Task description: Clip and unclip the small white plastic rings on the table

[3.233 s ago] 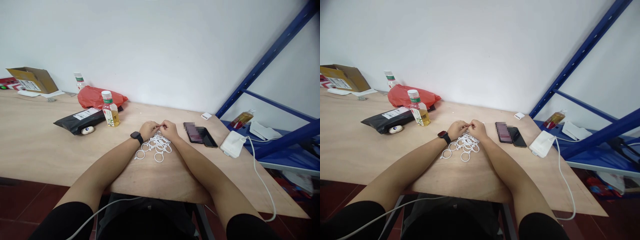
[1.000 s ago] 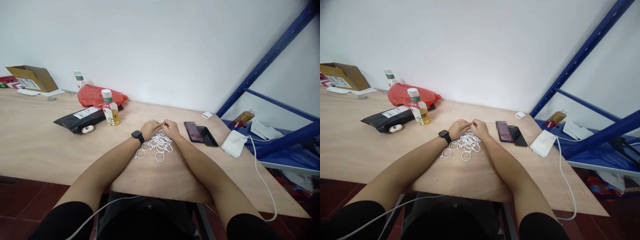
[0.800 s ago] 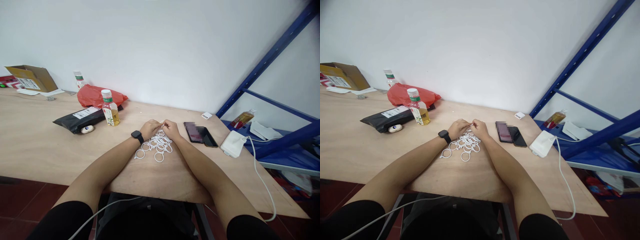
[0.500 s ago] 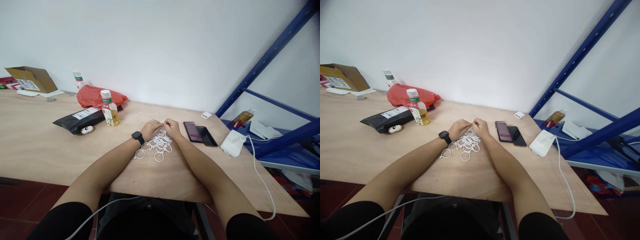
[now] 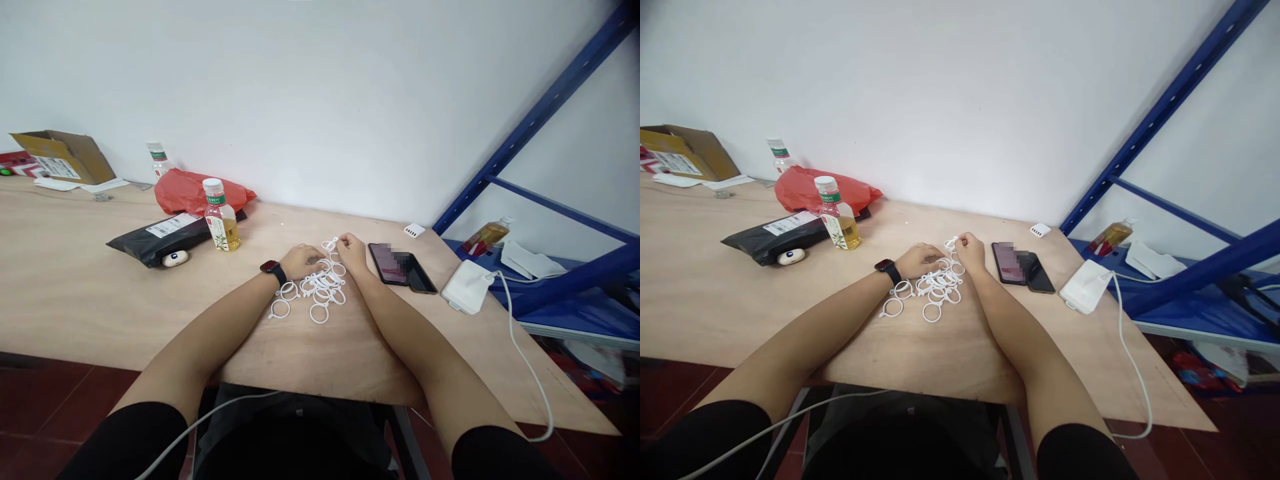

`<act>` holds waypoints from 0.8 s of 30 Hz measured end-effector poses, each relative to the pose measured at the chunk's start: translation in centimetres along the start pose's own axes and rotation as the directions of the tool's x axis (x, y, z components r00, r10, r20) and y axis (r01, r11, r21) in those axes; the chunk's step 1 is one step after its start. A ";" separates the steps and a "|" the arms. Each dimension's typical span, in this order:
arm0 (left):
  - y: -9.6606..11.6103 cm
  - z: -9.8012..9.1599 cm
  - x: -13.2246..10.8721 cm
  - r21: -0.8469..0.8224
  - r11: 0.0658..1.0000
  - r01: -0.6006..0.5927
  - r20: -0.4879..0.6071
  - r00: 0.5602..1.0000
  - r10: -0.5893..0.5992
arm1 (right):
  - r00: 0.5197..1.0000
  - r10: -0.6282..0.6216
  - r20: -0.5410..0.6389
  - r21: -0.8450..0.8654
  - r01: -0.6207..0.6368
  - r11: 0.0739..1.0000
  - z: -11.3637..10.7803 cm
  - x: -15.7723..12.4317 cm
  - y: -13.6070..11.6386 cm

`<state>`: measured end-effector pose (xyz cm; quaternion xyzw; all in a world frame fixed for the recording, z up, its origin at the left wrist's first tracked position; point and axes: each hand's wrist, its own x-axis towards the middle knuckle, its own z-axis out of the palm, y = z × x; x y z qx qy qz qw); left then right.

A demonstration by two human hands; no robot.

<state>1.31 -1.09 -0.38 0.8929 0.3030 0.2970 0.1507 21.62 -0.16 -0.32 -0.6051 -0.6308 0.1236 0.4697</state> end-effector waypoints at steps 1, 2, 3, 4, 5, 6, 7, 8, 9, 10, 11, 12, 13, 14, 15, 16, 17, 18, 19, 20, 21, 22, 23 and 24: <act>0.2 0.0 0.0 -0.011 0.999 -0.037 0.022 0.999 0.037 | 1.000 0.002 0.013 -0.011 -0.001 1.000 0.0 0.0 0.0; 0.5 0.0 0.0 -0.022 0.998 -0.061 0.041 0.997 0.062 | 1.000 0.001 0.020 -0.030 -0.001 1.000 0.0 0.0 0.0; 0.6 -0.1 0.0 -0.032 0.997 -0.073 0.055 0.996 0.075 | 1.000 0.002 0.016 -0.062 -0.001 0.998 -0.1 0.1 0.0; 0.7 -0.1 0.0 -0.040 0.996 -0.076 0.065 0.995 0.079 | 1.000 0.004 0.004 -0.103 -0.003 0.995 -0.2 0.1 -0.1; 0.8 -0.2 0.0 -0.045 0.996 -0.073 0.068 0.995 0.076 | 1.000 0.004 -0.008 -0.146 -0.005 0.989 -0.3 0.1 -0.1; 0.8 -0.2 0.0 -0.048 0.997 -0.064 0.067 0.995 0.067 | 1.000 0.003 -0.013 -0.185 -0.005 0.983 -0.5 0.2 0.0; 0.8 -0.2 0.0 -0.051 0.997 -0.052 0.064 0.996 0.055 | 1.000 0.000 -0.005 -0.215 -0.001 0.977 -0.8 0.3 0.0; 0.7 -0.2 0.0 -0.056 0.998 -0.035 0.057 0.998 0.038 | 1.000 -0.002 0.018 -0.238 0.006 0.971 -1.1 0.3 0.0; 0.7 -0.3 -0.1 -0.066 0.998 -0.015 0.051 0.999 0.018 | 0.998 -0.005 0.056 -0.255 0.019 0.967 -1.3 0.4 0.1; 0.8 -0.3 -0.1 -0.082 0.997 0.008 0.050 0.999 -0.004 | 0.994 -0.013 0.107 -0.271 0.041 0.962 -1.6 0.4 0.1; 0.8 -0.3 -0.1 -0.103 0.994 0.035 0.053 0.998 -0.029 | 0.987 -0.025 0.161 -0.286 0.071 0.956 -1.7 0.4 0.2; 0.8 -0.3 -0.1 -0.125 0.990 0.066 0.058 0.997 -0.059 | 0.975 -0.042 0.216 -0.302 0.108 0.947 -1.9 0.4 0.2; 0.9 -0.4 -0.1 -0.143 0.985 0.100 0.059 0.994 -0.092 | 0.963 -0.065 0.263 -0.316 0.149 0.937 -1.9 0.4 0.2; 0.9 -0.4 -0.2 -0.152 0.979 0.136 0.054 0.990 -0.129 | 0.950 -0.089 0.300 -0.327 0.190 0.926 -1.9 0.4 0.2; 1.0 -0.4 -0.2 -0.153 0.973 0.172 0.040 0.985 -0.168 | 0.939 -0.111 0.325 -0.337 0.225 0.914 -1.8 0.4 0.1; 1.0 -0.4 -0.2 -0.146 0.968 0.205 0.019 0.979 -0.205 | 0.932 -0.129 0.339 -0.347 0.251 0.904 -1.6 0.3 0.1; 1.0 -0.4 -0.2 -0.134 0.963 0.232 -0.005 0.972 -0.235 | 0.926 -0.141 0.350 -0.353 0.270 0.896 -1.5 0.3 0.0; 1.0 -0.3 -0.1 -0.121 0.960 0.251 -0.023 0.967 -0.255 | 0.921 -0.150 0.359 -0.357 0.284 0.890 -1.3 0.3 0.0; 1.0 -0.3 -0.1 -0.108 0.959 0.260 -0.035 0.963 -0.265 | 0.917 -0.154 0.369 -0.357 0.293 0.887 -1.2 0.3 -0.1; 0.9 -0.3 -0.1 -0.094 0.960 0.264 -0.046 0.962 -0.269 | 0.912 -0.155 0.380 -0.354 0.298 0.886 -1.1 0.2 -0.1; 0.9 -0.2 -0.1 -0.081 0.961 0.263 -0.056 0.962 -0.268 | 0.908 -0.156 0.389 -0.347 0.302 0.888 -1.0 0.2 -0.2; 0.8 -0.1 0.0 -0.071 0.962 0.263 -0.066 0.961 -0.267 | 0.904 -0.157 0.398 -0.337 0.303 0.892 -1.0 0.2 -0.1; 0.8 -0.1 0.0 -0.064 0.963 0.263 -0.076 0.960 -0.268 | 0.902 -0.159 0.402 -0.325 0.303 0.896 -0.9 0.2 -0.1; 0.7 -0.1 0.0 -0.061 0.962 0.267 -0.086 0.958 -0.272 | 0.898 -0.163 0.408 -0.312 0.305 0.900 -0.9 0.1 0.0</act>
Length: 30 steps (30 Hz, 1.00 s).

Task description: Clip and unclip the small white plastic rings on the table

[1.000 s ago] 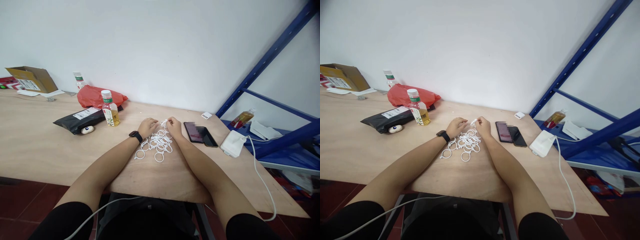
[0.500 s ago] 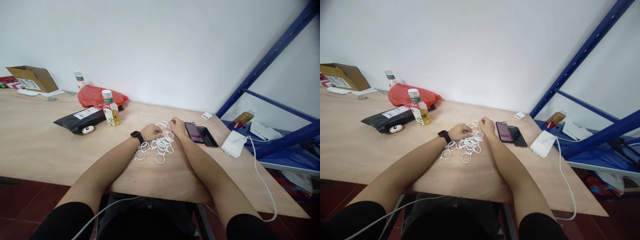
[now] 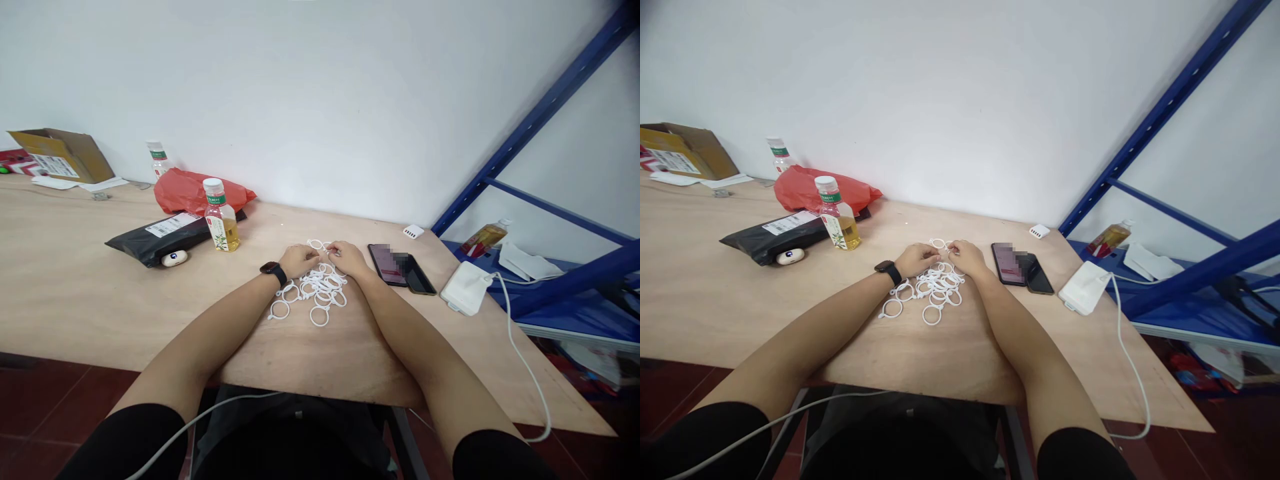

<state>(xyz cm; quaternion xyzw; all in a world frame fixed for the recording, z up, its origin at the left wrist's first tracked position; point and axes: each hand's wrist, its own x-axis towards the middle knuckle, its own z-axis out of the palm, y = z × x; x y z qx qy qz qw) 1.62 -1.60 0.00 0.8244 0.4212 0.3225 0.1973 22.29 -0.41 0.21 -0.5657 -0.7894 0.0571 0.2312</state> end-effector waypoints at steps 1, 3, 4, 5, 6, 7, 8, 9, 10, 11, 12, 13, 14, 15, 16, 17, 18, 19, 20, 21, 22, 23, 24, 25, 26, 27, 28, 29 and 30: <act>-0.1 0.0 0.0 0.000 1.000 0.006 -0.008 1.000 -0.006 | 1.000 -0.013 0.003 0.014 0.013 1.000 0.1 0.0 0.1; -0.2 0.0 0.1 -0.005 1.000 0.017 -0.013 1.000 -0.017 | 0.998 -0.066 0.005 0.052 0.066 0.996 0.3 0.0 0.1; -0.3 0.0 0.1 -0.007 1.000 0.019 -0.011 1.000 -0.019 | 0.995 -0.104 -0.006 0.077 0.104 0.992 0.4 0.0 0.1; -0.4 0.1 0.1 -0.011 1.000 0.018 -0.006 1.000 -0.018 | 0.989 -0.142 -0.032 0.105 0.144 0.984 0.4 0.0 0.0; -0.4 0.1 0.2 -0.022 1.000 0.017 -0.001 1.000 -0.017 | 0.982 -0.174 -0.072 0.133 0.182 0.974 0.5 0.0 -0.2; -0.5 0.1 0.1 -0.042 0.999 0.016 0.002 1.000 -0.016 | 0.973 -0.196 -0.123 0.157 0.214 0.964 0.5 -0.1 -0.4; -0.5 0.1 0.1 -0.073 0.997 0.013 0.005 1.000 -0.013 | 0.962 -0.209 -0.175 0.178 0.240 0.954 0.5 -0.1 -0.7; -0.5 0.1 0.1 -0.110 0.994 0.008 0.005 1.000 -0.007 | 0.950 -0.219 -0.222 0.194 0.263 0.945 0.5 -0.2 -1.1; -0.5 0.1 0.1 -0.145 0.989 0.002 -0.002 1.000 -0.002 | 0.939 -0.229 -0.257 0.207 0.286 0.936 0.5 -0.3 -1.5; -0.5 0.1 0.1 -0.168 0.986 -0.004 -0.016 1.000 0.002 | 0.928 -0.246 -0.278 0.218 0.310 0.925 0.5 -0.5 -1.9; -0.5 0.1 0.1 -0.176 0.984 -0.011 -0.034 0.999 0.005 | 0.921 -0.260 -0.291 0.229 0.330 0.916 0.6 -0.6 -2.3; -0.5 0.1 0.1 -0.169 0.985 -0.016 -0.058 0.998 0.006 | 0.917 -0.266 -0.297 0.239 0.341 0.909 0.6 -0.7 -2.6; -0.5 0.0 0.1 -0.154 0.988 -0.022 -0.088 0.996 0.008 | 0.916 -0.266 -0.300 0.249 0.344 0.905 0.7 -0.8 -2.9; -0.4 0.0 0.2 -0.135 0.990 -0.031 -0.116 0.993 0.015 | 0.918 -0.258 -0.300 0.259 0.338 0.905 0.8 -0.9 -3.0; -0.4 -0.1 0.2 -0.117 0.992 -0.044 -0.137 0.990 0.027 | 0.922 -0.246 -0.298 0.267 0.328 0.906 0.9 -0.9 -3.1; -0.4 -0.1 0.2 -0.101 0.993 -0.058 -0.151 0.988 0.043 | 0.927 -0.234 -0.293 0.274 0.316 0.908 1.0 -0.9 -3.1; -0.4 -0.1 0.2 -0.088 0.994 -0.070 -0.160 0.986 0.056 | 0.931 -0.224 -0.287 0.280 0.305 0.910 1.0 -0.9 -3.0; -0.3 -0.1 0.2 -0.079 0.994 -0.077 -0.162 0.985 0.063 | 0.936 -0.215 -0.279 0.286 0.295 0.912 1.1 -0.9 -2.9; -0.3 -0.2 0.2 -0.072 0.994 -0.078 -0.158 0.985 0.066 | 0.940 -0.203 -0.273 0.291 0.282 0.914 1.1 -0.9 -2.9; -0.3 -0.2 0.2 -0.067 0.995 -0.077 -0.151 0.986 0.067 | 0.945 -0.187 -0.267 0.296 0.265 0.917 1.1 -0.9 -2.8; -0.3 -0.2 0.2 -0.065 0.995 -0.077 -0.144 0.987 0.067 | 0.952 -0.168 -0.257 0.302 0.244 0.921 1.0 -0.9 -2.7; -0.3 -0.2 0.2 -0.062 0.995 -0.078 -0.138 0.988 0.069 | 0.959 -0.146 -0.244 0.311 0.220 0.925 1.0 -0.9 -2.6; -0.2 -0.2 0.2 -0.058 0.995 -0.079 -0.132 0.989 0.070 | 0.965 -0.124 -0.229 0.320 0.195 0.927 1.0 -0.9 -2.6; -0.2 -0.2 0.1 -0.052 0.996 -0.078 -0.127 0.989 0.071 | 0.971 -0.105 -0.215 0.330 0.173 0.928 0.9 -0.9 -2.6; -0.1 -0.2 0.1 -0.046 0.996 -0.076 -0.122 0.990 0.070 | 0.975 -0.091 -0.203 0.338 0.157 0.928 0.9 -0.9 -2.7; -0.1 -0.3 0.1 -0.041 0.997 -0.071 -0.119 0.991 0.066 | 0.977 -0.083 -0.195 0.348 0.149 0.926 0.9 -0.9 -2.7; 0.0 -0.3 0.1 -0.039 0.997 -0.067 -0.116 0.991 0.062 | 0.978 -0.078 -0.193 0.358 0.144 0.923 0.9 -1.0 -2.8; 0.0 -0.3 0.1 -0.039 0.997 -0.066 -0.111 0.992 0.061 | 0.978 -0.073 -0.196 0.367 0.142 0.919 0.9 -1.0 -2.9; 0.0 -0.3 0.1 -0.043 0.997 -0.066 -0.110 0.992 0.061 | 0.977 -0.069 -0.203 0.374 0.142 0.916 0.9 -1.0 -3.0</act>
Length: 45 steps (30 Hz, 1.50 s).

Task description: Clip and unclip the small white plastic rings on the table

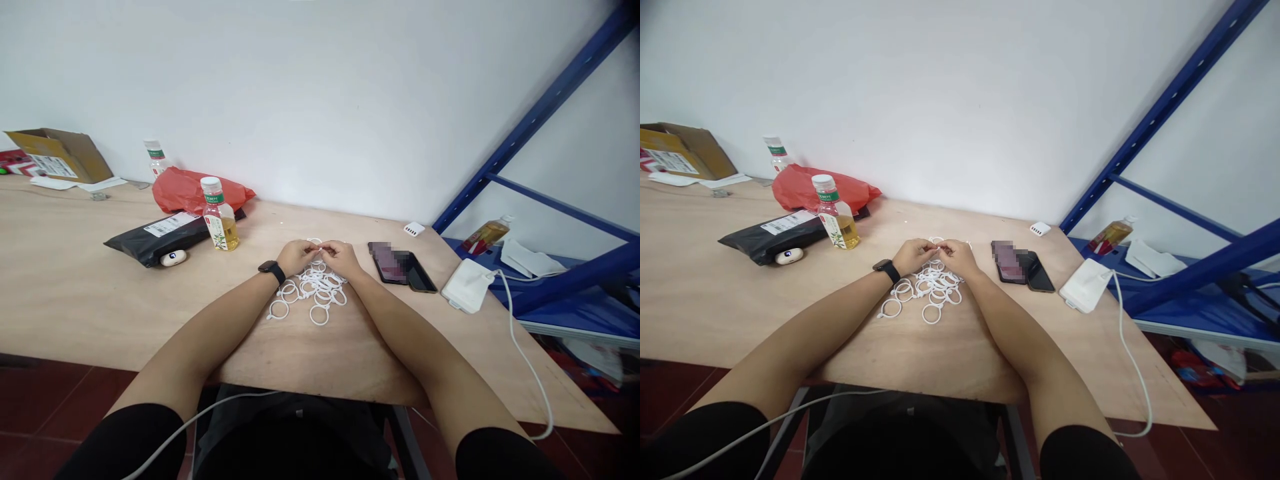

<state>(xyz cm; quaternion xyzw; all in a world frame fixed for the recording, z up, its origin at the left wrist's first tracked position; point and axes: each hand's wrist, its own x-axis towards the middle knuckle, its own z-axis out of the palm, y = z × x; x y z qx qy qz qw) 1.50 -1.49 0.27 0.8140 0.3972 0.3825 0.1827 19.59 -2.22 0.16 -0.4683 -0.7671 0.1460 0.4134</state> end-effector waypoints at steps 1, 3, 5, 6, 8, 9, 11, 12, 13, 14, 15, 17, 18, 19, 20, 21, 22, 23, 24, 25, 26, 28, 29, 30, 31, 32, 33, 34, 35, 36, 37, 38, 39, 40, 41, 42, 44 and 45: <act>0.0 0.0 0.0 -0.005 1.000 -0.002 0.000 1.000 0.002 | 1.000 0.000 -0.011 0.006 0.000 1.000 0.0 0.0 -0.1; 0.1 0.0 0.0 -0.012 1.000 -0.008 -0.006 1.000 0.008 | 0.999 0.001 -0.033 0.005 -0.001 1.000 0.1 0.0 -0.2; 0.1 0.1 0.0 -0.013 1.000 -0.012 -0.011 1.000 0.012 | 0.999 0.006 -0.046 -0.009 -0.006 1.000 0.1 0.1 -0.3; 0.2 0.0 -0.1 -0.015 1.000 -0.014 -0.011 1.000 0.014 | 0.999 0.010 -0.048 -0.019 -0.011 1.000 0.1 0.1 -0.4; 0.4 0.0 -0.1 -0.021 1.000 -0.021 -0.009 1.000 0.020 | 0.998 0.016 -0.057 -0.040 -0.018 0.999 0.1 0.2 -0.6; 0.5 0.1 -0.1 -0.022 0.999 -0.025 -0.005 1.000 0.025 | 0.998 0.016 -0.063 -0.049 -0.019 0.999 0.1 0.2 -0.7; 0.6 0.1 -0.1 -0.024 0.999 -0.036 0.004 0.999 0.036 | 0.997 0.019 -0.073 -0.053 -0.023 0.998 0.0 0.3 -0.7; 0.7 0.2 -0.1 -0.028 0.999 -0.038 0.010 0.999 0.038 | 0.997 0.023 -0.074 -0.045 -0.026 0.999 0.0 0.3 -0.7; 0.7 0.3 0.0 -0.036 0.999 -0.037 0.012 0.999 0.038 | 0.997 0.026 -0.073 -0.035 -0.028 0.999 0.0 0.3 -0.7; 0.6 0.4 0.0 -0.046 0.998 -0.031 0.006 1.000 0.031 | 0.997 0.027 -0.073 -0.020 -0.029 0.999 -0.1 0.3 -0.6; 0.5 0.5 0.0 -0.059 0.998 -0.018 -0.006 1.000 0.017 | 0.997 0.026 -0.077 -0.002 -0.026 1.000 -0.1 0.4 -0.6; -0.1 0.5 0.1 -0.083 0.996 0.031 -0.057 0.998 -0.036 | 0.995 0.004 -0.097 0.030 -0.001 1.000 -0.3 0.4 -0.5; -0.5 0.5 0.2 -0.089 0.994 0.066 -0.093 0.993 -0.074 | 0.994 -0.019 -0.111 0.033 0.023 0.999 -0.4 0.4 -0.4; -1.0 0.3 0.3 -0.094 0.990 0.106 -0.135 0.984 -0.118 | 0.992 -0.046 -0.119 0.026 0.049 0.998 -0.5 0.3 -0.4; -1.5 0.2 0.4 -0.082 0.986 0.142 -0.185 0.970 -0.156 | 0.991 -0.076 -0.109 0.009 0.077 0.997 -0.6 0.3 -0.3; -2.0 0.0 0.5 -0.060 0.982 0.177 -0.237 0.953 -0.187 | 0.992 -0.105 -0.077 -0.014 0.104 0.994 -0.7 0.3 -0.3; -2.6 -0.2 0.5 -0.037 0.976 0.215 -0.272 0.938 -0.217 | 0.991 -0.132 -0.020 -0.034 0.131 0.991 -0.7 0.3 -0.3; -3.1 -0.4 0.6 -0.017 0.968 0.250 -0.286 0.927 -0.244 | 0.986 -0.158 0.056 -0.043 0.160 0.986 -0.8 0.3 -0.2; -3.4 -0.5 0.6 0.002 0.959 0.283 -0.277 0.922 -0.271 | 0.973 -0.184 0.140 -0.039 0.191 0.981 -0.8 0.3 -0.2; -3.7 -0.6 0.6 0.030 0.948 0.316 -0.254 0.920 -0.298 | 0.953 -0.209 0.220 -0.024 0.220 0.975 -0.7 0.3 -0.2; -3.9 -0.6 0.5 0.058 0.939 0.339 -0.227 0.920 -0.318 | 0.930 -0.232 0.284 -0.005 0.243 0.970 -0.7 0.4 -0.2; -3.9 -0.5 0.5 0.093 0.932 0.350 -0.178 0.927 -0.331 | 0.901 -0.253 0.354 0.029 0.260 0.965 -0.6 0.5 -0.2; -3.8 -0.4 0.5 0.092 0.937 0.338 -0.160 0.934 -0.321 | 0.894 -0.253 0.370 0.036 0.258 0.965 -0.6 0.6 -0.2; -3.6 -0.4 0.5 0.079 0.945 0.318 -0.149 0.941 -0.304 | 0.889 -0.253 0.381 0.040 0.257 0.966 -0.5 0.7 -0.2; -3.5 -0.3 0.5 0.059 0.954 0.295 -0.145 0.948 -0.284 | 0.883 -0.257 0.394 0.044 0.261 0.964 -0.5 0.7 -0.1; -3.3 -0.3 0.5 0.038 0.961 0.273 -0.144 0.953 -0.265 | 0.877 -0.264 0.402 0.049 0.268 0.962 -0.5 0.7 -0.1; -3.1 -0.3 0.5 0.019 0.967 0.254 -0.145 0.958 -0.249 | 0.873 -0.272 0.405 0.052 0.275 0.960 -0.5 0.7 0.0; -2.9 -0.3 0.5 0.003 0.971 0.241 -0.147 0.960 -0.238 | 0.874 -0.276 0.399 0.053 0.279 0.959 -0.4 0.7 0.1; -2.8 -0.3 0.5 -0.010 0.973 0.231 -0.144 0.962 -0.230 | 0.881 -0.272 0.387 0.051 0.275 0.960 -0.3 0.6 0.2; -2.6 -0.4 0.5 -0.025 0.975 0.223 -0.133 0.966 -0.224 | 0.896 -0.253 0.365 0.043 0.256 0.966 -0.2 0.5 0.2; -2.4 -0.4 0.5 -0.043 0.976 0.214 -0.112 0.969 -0.218 | 0.916 -0.217 0.336 0.031 0.219 0.975 -0.1 0.4 0.3; -2.2 -0.4 0.4 -0.064 0.977 0.204 -0.086 0.974 -0.209 | 0.937 -0.169 0.306 0.023 0.170 0.985 0.0 0.4 0.3; -2.0 -0.5 0.4 -0.083 0.979 0.187 -0.060 0.979 -0.192 | 0.955 -0.113 0.275 0.023 0.111 0.994 0.0 0.3 0.4; -1.8 -0.5 0.3 -0.099 0.981 0.164 -0.037 0.985 -0.169 | 0.969 -0.057 0.240 0.033 0.051 0.998 0.1 0.2 0.4; -1.5 -0.5 0.3 -0.108 0.985 0.138 -0.016 0.990 -0.140 | 0.979 -0.008 0.204 0.052 -0.002 0.999 0.1 0.2 0.5; -1.4 -0.5 0.2 -0.109 0.988 0.110 0.001 0.994 -0.110 | 0.985 0.027 0.172 0.081 -0.041 0.996 0.0 0.2 0.5; -1.2 -0.5 0.1 -0.097 0.993 0.062 0.020 0.998 -0.061 | 0.990 0.061 0.128 0.148 -0.080 0.986 0.0 0.3 0.7; -1.1 -0.4 0.0 -0.088 0.995 0.048 0.025 0.999 -0.046 | 0.990 0.068 0.121 0.175 -0.089 0.981 -0.1 0.3 0.8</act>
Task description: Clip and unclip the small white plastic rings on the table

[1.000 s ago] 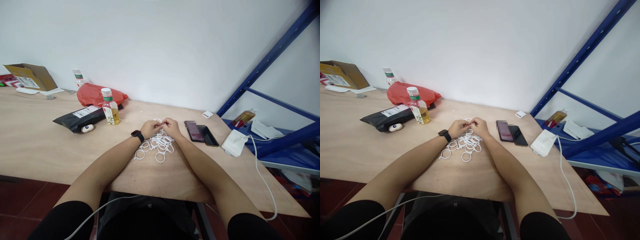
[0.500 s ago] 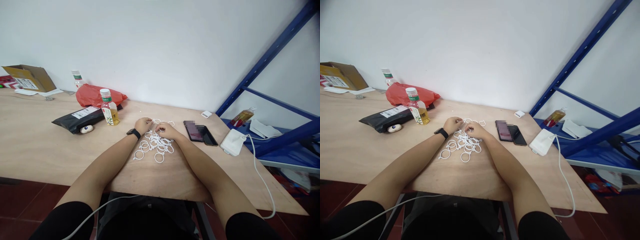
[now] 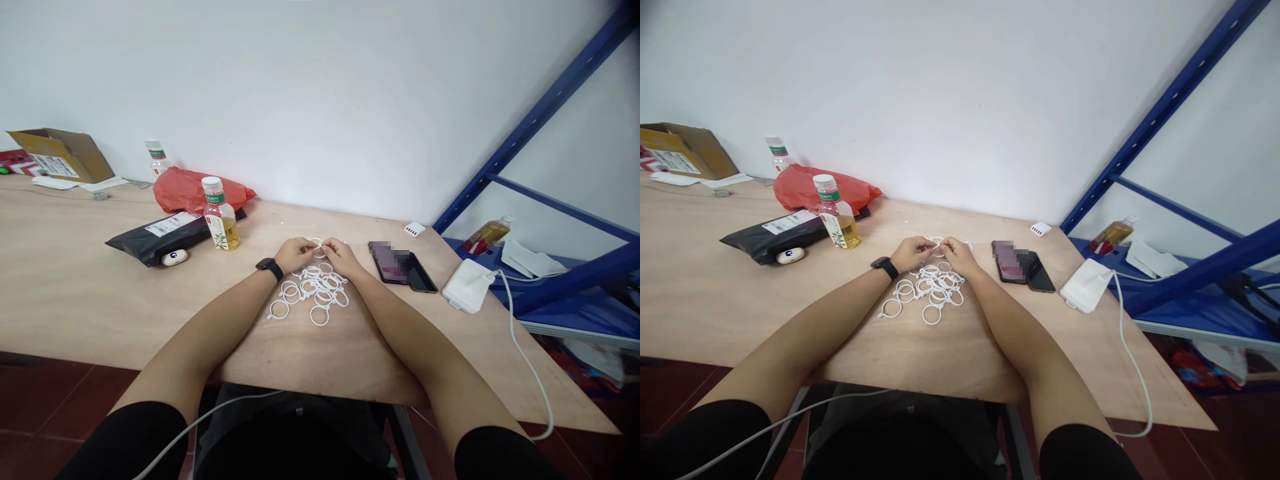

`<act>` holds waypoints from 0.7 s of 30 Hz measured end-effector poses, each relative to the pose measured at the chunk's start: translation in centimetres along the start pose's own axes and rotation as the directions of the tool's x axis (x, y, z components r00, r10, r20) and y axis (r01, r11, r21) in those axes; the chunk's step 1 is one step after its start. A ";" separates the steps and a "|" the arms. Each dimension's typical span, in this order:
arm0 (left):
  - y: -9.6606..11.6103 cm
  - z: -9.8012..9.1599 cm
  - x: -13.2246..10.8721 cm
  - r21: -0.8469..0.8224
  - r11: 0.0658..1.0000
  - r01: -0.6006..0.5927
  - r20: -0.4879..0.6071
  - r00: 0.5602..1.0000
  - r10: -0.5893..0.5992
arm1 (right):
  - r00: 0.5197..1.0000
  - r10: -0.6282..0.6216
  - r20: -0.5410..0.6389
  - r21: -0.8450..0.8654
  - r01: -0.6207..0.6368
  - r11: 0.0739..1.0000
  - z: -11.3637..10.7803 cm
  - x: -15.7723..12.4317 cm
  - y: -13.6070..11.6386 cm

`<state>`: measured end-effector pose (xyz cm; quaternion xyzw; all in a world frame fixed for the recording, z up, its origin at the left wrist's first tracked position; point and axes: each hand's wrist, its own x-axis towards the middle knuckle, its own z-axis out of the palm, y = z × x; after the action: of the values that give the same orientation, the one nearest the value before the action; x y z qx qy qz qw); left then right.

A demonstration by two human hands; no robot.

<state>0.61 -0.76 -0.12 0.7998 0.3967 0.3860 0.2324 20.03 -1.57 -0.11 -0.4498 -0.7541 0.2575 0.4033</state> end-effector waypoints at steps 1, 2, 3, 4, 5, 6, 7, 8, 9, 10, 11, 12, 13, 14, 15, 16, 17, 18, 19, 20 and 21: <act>0.0 0.1 0.0 0.008 1.000 -0.008 0.003 1.000 0.008 | 1.000 0.002 0.004 0.020 -0.002 1.000 0.0 0.0 0.0; 0.0 0.1 0.0 0.019 1.000 -0.013 0.004 1.000 0.013 | 1.000 0.003 0.016 0.032 -0.003 0.999 0.0 0.0 0.1; 0.0 0.2 0.0 0.033 0.999 -0.020 0.003 1.000 0.020 | 1.000 0.004 0.030 0.036 -0.005 0.999 0.0 0.0 0.1; 0.0 0.2 -0.1 0.051 0.998 -0.028 0.001 1.000 0.028 | 0.999 0.004 0.040 0.036 -0.006 0.999 0.1 0.0 0.0; 0.0 0.2 -0.1 0.072 0.997 -0.041 -0.001 0.999 0.041 | 0.999 0.004 0.037 0.036 -0.006 0.999 0.1 -0.1 0.0; 0.1 0.2 -0.1 0.093 0.994 -0.057 -0.006 0.998 0.058 | 1.000 0.003 0.021 0.037 -0.004 0.999 0.2 -0.2 -0.1; 0.2 0.2 -0.1 0.115 0.991 -0.075 -0.011 0.997 0.077 | 1.000 -0.001 -0.004 0.039 0.001 0.999 0.3 -0.2 -0.1; 0.3 0.2 -0.1 0.139 0.986 -0.094 -0.013 0.995 0.097 | 1.000 -0.008 -0.030 0.039 0.009 0.999 0.4 -0.3 -0.2; 0.4 0.1 -0.1 0.162 0.980 -0.113 -0.012 0.993 0.117 | 0.998 -0.019 -0.055 0.035 0.021 0.999 0.5 -0.3 -0.3; 0.5 0.1 -0.1 0.184 0.974 -0.132 -0.006 0.991 0.135 | 0.997 -0.032 -0.072 0.024 0.034 0.999 0.6 -0.3 -0.4; 0.6 0.1 -0.1 0.202 0.968 -0.149 0.001 0.988 0.152 | 0.996 -0.044 -0.083 0.004 0.044 0.999 0.6 -0.3 -0.5; 0.7 0.1 -0.1 0.215 0.963 -0.162 0.008 0.986 0.165 | 0.995 -0.054 -0.088 -0.025 0.052 0.998 0.6 -0.3 -0.6; 0.7 0.1 -0.1 0.223 0.960 -0.171 0.013 0.985 0.172 | 0.993 -0.062 -0.096 -0.058 0.057 0.997 0.7 -0.3 -0.6; 0.8 0.1 -0.1 0.226 0.958 -0.176 0.016 0.984 0.177 | 0.992 -0.068 -0.105 -0.092 0.059 0.994 0.7 -0.3 -0.7; 0.8 0.2 -0.1 0.226 0.957 -0.181 0.019 0.983 0.182 | 0.991 -0.073 -0.115 -0.123 0.059 0.991 0.7 -0.3 -0.8; 0.8 0.2 -0.1 0.226 0.956 -0.186 0.023 0.982 0.186 | 0.990 -0.074 -0.121 -0.148 0.055 0.987 0.7 -0.3 -0.9; 0.9 0.3 -0.1 0.224 0.956 -0.190 0.027 0.982 0.189 | 0.989 -0.071 -0.128 -0.164 0.049 0.985 0.7 -0.3 -1.0; 1.0 0.3 -0.1 0.220 0.956 -0.192 0.027 0.981 0.191 | 0.989 -0.066 -0.134 -0.173 0.043 0.984 0.7 -0.2 -1.1; 1.0 0.4 -0.1 0.214 0.958 -0.192 0.021 0.981 0.192 | 0.988 -0.062 -0.144 -0.174 0.036 0.984 0.7 -0.2 -1.1; 1.1 0.5 -0.2 0.204 0.960 -0.192 0.011 0.981 0.194 | 0.986 -0.058 -0.153 -0.168 0.032 0.985 0.7 -0.2 -1.2; 1.2 0.5 -0.2 0.191 0.963 -0.191 -0.001 0.981 0.194 | 0.985 -0.056 -0.162 -0.155 0.031 0.987 0.7 -0.2 -1.2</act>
<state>1.53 -1.63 0.33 0.8492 0.3545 0.3750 0.1123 18.96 -2.30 0.35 -0.4826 -0.7450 0.1518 0.4348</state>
